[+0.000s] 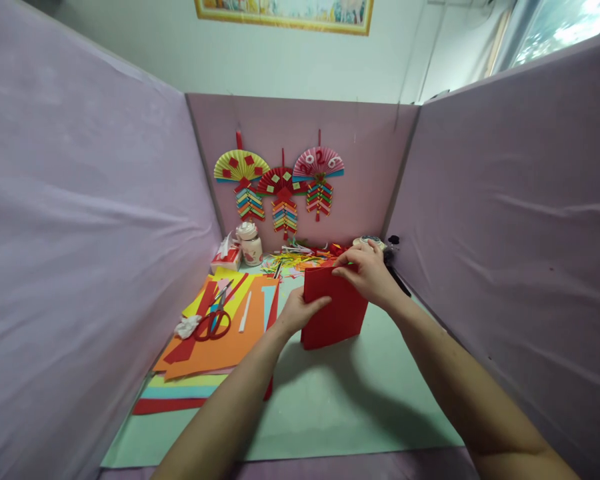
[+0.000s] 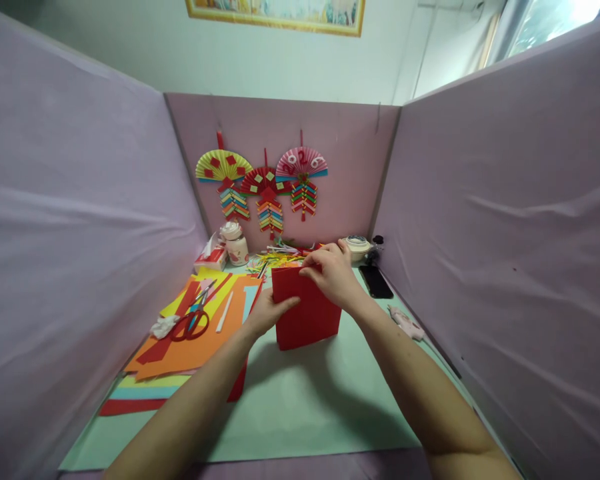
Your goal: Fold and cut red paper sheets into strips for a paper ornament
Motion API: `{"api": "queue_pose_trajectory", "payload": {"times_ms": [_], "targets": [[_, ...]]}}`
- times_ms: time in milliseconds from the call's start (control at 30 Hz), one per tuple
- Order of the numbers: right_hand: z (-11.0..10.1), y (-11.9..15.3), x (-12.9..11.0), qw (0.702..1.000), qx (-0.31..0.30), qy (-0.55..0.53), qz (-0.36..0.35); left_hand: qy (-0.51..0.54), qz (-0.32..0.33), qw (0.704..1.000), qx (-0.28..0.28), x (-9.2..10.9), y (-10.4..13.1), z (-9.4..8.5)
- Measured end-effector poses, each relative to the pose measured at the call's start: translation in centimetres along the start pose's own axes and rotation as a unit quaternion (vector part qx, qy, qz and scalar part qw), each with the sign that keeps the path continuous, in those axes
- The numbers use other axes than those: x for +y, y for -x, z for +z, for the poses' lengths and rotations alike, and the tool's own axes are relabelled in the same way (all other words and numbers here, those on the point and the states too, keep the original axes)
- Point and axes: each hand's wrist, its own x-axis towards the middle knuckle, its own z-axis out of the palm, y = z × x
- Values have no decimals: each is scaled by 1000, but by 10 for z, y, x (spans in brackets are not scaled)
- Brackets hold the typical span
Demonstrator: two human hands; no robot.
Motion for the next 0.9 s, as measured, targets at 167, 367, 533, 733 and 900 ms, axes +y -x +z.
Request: {"api": "queue_pose_trajectory", "payload": {"times_ms": [167, 367, 533, 733, 900], "targets": [[-1, 1, -1, 1000, -14, -8, -22, 41, 42, 993, -105, 48, -8, -12], [0, 4, -2, 1000, 3, -13, -18, 20, 35, 991, -129, 56, -13, -4], [2, 6, 1, 1000, 17, -12, -12, 25, 53, 997, -55, 42, -12, 5], [3, 10, -1, 999, 29, -21, -4, 17, 88, 995, -37, 41, -10, 7], [0, 14, -6, 999, 21, -33, 0, 4, 95, 995, -27, 42, -3, 7]]}}
